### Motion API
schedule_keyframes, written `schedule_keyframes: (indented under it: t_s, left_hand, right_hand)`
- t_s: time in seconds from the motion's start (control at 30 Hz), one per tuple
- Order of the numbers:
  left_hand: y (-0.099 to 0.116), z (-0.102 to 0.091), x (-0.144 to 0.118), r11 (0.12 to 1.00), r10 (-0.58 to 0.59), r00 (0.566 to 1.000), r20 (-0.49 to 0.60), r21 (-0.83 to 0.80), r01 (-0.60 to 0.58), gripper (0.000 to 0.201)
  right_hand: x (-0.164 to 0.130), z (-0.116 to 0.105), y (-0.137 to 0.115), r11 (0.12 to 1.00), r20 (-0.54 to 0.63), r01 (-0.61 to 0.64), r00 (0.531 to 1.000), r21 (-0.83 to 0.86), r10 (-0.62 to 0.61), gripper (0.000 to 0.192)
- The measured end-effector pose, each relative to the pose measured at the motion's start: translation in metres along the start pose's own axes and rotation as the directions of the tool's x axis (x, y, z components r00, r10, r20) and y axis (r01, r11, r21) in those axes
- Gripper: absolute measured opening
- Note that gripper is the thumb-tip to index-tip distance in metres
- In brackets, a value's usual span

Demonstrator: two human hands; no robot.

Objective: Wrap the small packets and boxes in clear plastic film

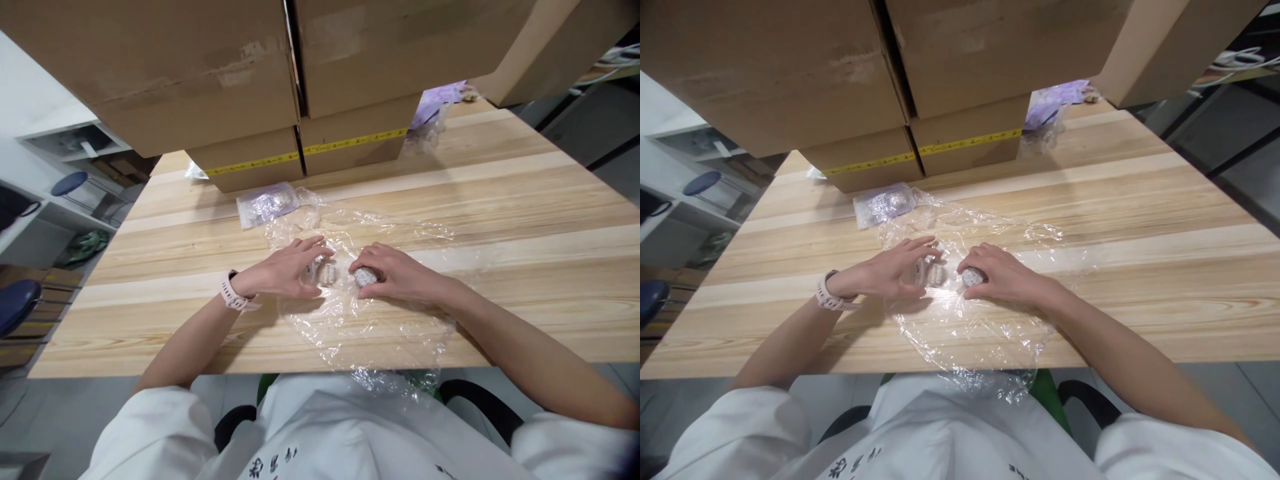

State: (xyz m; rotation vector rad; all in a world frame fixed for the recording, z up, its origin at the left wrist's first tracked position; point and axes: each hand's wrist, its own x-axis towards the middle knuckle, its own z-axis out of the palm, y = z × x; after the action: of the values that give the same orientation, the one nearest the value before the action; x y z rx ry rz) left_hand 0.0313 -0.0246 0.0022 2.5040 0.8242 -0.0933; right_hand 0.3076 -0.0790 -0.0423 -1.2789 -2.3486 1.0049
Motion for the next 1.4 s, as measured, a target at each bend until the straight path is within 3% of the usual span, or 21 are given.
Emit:
schedule_keyframes:
  t_s: [0.17, 0.43, 0.67, 0.83, 0.97, 1.1, 1.13, 1.2, 1.3, 1.4]
  left_hand:
    - [0.006, 0.009, 0.013, 0.995, -0.096, 0.992, -0.081, 0.008, 0.097, 0.038]
    - [0.011, 0.014, 0.022, 0.994, -0.060, 0.993, -0.106, -0.095, 0.049, 0.046]
    - [0.012, 0.019, 0.022, 0.972, 0.068, 0.995, -0.078, -0.221, -0.084, 0.025]
    - [0.009, 0.024, 0.021, 0.924, 0.048, 0.980, -0.192, -0.365, -0.117, 0.017]
    - [-0.002, 0.010, 0.021, 0.869, -0.015, 0.924, -0.383, -0.463, -0.178, 0.012]
    - [-0.005, -0.017, 0.009, 0.827, -0.179, 0.793, -0.582, -0.526, -0.199, 0.018]
    - [-0.003, -0.023, 0.005, 0.808, -0.198, 0.786, -0.585, -0.551, -0.207, 0.019]
    - [0.003, -0.029, -0.001, 0.752, -0.190, 0.842, -0.505, -0.626, -0.206, 0.019]
    - [0.015, -0.021, 0.000, 0.711, -0.053, 0.965, -0.257, -0.688, -0.145, 0.017]
    - [0.023, 0.002, 0.009, 0.769, 0.064, 0.993, -0.097, -0.629, -0.111, 0.026]
  right_hand:
    - [0.001, 0.002, 0.003, 1.000, 0.001, -0.002, 1.000, -0.016, 0.002, 0.038]
    - [0.001, 0.001, 0.001, 1.000, -0.021, -0.021, 1.000, 0.003, 0.021, 0.036]
    - [-0.002, -0.004, 0.001, 1.000, 0.001, -0.026, 1.000, 0.018, 0.026, 0.036]
    - [-0.005, -0.012, 0.006, 0.997, 0.010, -0.056, 0.998, 0.058, 0.055, 0.032]
    - [-0.008, -0.022, 0.017, 0.992, -0.081, -0.104, 0.991, 0.065, 0.109, 0.034]
    - [-0.010, -0.030, 0.028, 0.973, -0.236, -0.226, 0.944, 0.047, 0.230, 0.032]
    - [-0.010, -0.031, 0.029, 0.969, -0.285, -0.245, 0.926, 0.041, 0.246, 0.032]
    - [-0.009, -0.032, 0.031, 0.967, -0.410, -0.252, 0.879, 0.036, 0.244, 0.029]
    - [-0.008, -0.031, 0.025, 0.977, -0.594, -0.193, 0.777, 0.088, 0.207, 0.026]
    - [-0.010, -0.030, 0.016, 0.959, -0.658, -0.079, 0.712, 0.273, 0.246, 0.032]
